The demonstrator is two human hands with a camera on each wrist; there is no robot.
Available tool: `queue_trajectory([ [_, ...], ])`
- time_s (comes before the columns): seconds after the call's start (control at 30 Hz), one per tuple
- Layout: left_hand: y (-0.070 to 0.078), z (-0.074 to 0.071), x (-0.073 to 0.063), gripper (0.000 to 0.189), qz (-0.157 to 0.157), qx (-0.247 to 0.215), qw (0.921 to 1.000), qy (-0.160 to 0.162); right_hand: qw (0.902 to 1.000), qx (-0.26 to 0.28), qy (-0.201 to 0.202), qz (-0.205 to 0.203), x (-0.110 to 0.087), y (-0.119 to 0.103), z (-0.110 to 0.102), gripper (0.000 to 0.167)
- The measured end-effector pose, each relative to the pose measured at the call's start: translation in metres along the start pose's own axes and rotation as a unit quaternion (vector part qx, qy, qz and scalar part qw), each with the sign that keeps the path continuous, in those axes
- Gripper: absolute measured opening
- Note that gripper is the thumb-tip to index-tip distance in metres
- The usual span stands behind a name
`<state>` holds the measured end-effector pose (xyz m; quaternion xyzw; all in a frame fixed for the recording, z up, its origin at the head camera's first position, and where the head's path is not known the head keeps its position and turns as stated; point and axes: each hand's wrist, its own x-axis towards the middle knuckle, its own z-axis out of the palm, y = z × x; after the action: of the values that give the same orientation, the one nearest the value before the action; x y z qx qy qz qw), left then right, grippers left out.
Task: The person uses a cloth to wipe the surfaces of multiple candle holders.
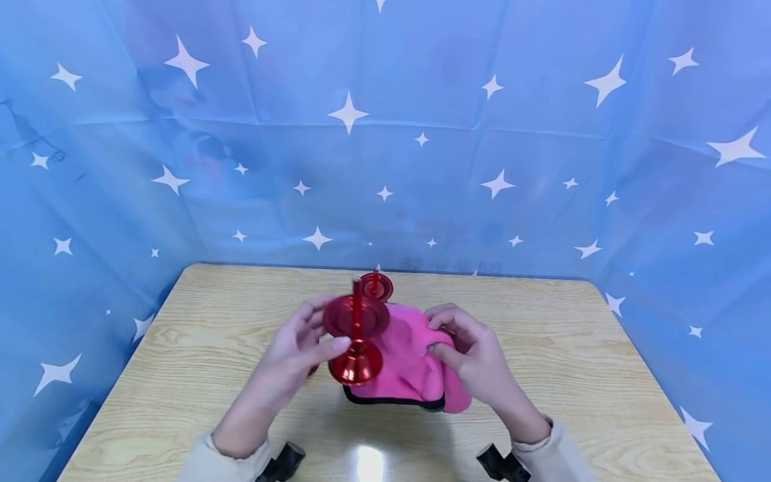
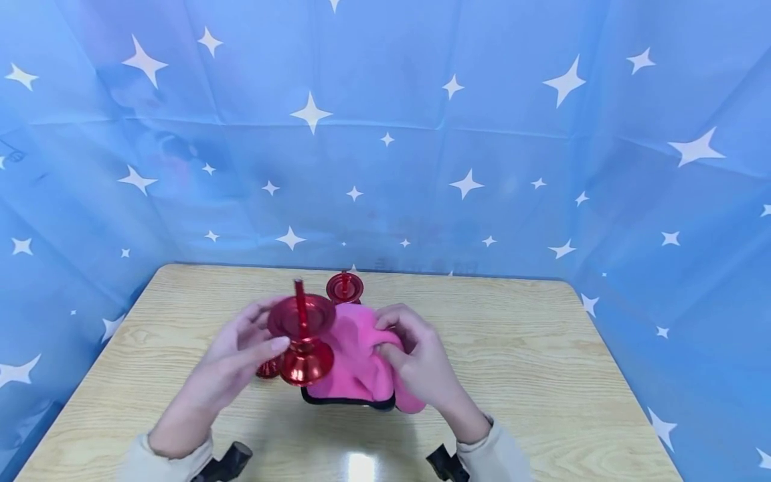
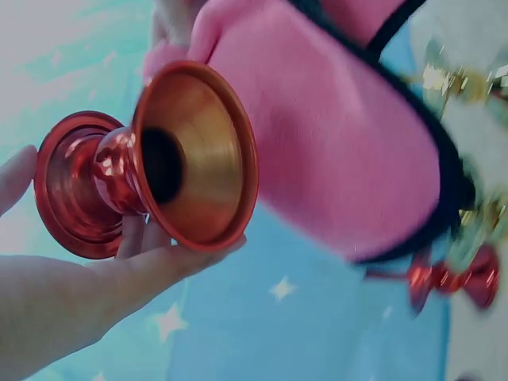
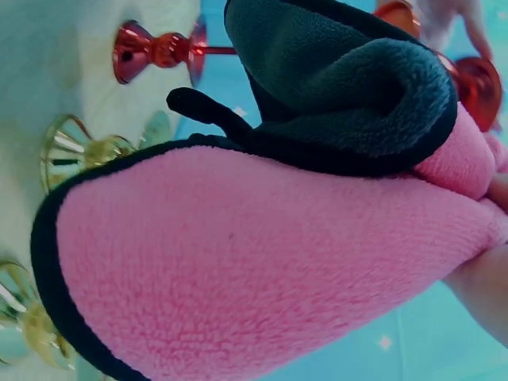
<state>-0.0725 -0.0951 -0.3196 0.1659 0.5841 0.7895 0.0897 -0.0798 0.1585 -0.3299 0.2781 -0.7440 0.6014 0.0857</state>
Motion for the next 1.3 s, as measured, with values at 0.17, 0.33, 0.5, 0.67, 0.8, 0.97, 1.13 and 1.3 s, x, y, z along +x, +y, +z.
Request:
queue_trajectory([
  [0.17, 0.018, -0.025, -0.006, 0.061, 0.064, 0.037, 0.9957, 0.056, 0.9993, 0.008, 0.025, 0.027, 0.007, -0.009, -0.013, 0.022],
  [0.33, 0.022, -0.056, -0.014, 0.055, 0.108, 0.034, 0.9866, 0.117, 0.9972, 0.013, 0.068, 0.029, 0.014, -0.020, -0.031, 0.021],
  [0.5, 0.014, -0.087, -0.022, 0.053, 0.100, 0.026, 0.9785, 0.179, 0.9904, -0.006, 0.132, 0.041, 0.020, -0.026, -0.057, 0.021],
  [0.67, -0.003, -0.115, -0.032, 0.064, 0.050, 0.055, 0.9745, 0.212, 0.9815, -0.015, 0.182, 0.057, 0.021, -0.020, -0.091, 0.018],
  [0.8, -0.020, -0.135, -0.037, 0.072, 0.004, 0.086, 0.9713, 0.222, 0.9760, -0.021, 0.207, 0.065, 0.017, -0.010, -0.113, 0.017],
  [0.97, -0.045, -0.160, -0.045, 0.072, -0.014, 0.085, 0.9719, 0.219, 0.9661, -0.089, 0.220, 0.102, 0.005, 0.005, -0.129, 0.016],
  [1.13, -0.070, -0.181, -0.057, 0.065, -0.010, 0.054, 0.9779, 0.202, 0.9499, -0.185, 0.209, 0.141, -0.009, 0.025, -0.136, 0.015],
  [1.3, -0.090, -0.195, -0.065, 0.059, 0.005, 0.010, 0.9838, 0.179, 0.9472, -0.201, 0.207, 0.140, -0.019, 0.040, -0.140, 0.014],
])
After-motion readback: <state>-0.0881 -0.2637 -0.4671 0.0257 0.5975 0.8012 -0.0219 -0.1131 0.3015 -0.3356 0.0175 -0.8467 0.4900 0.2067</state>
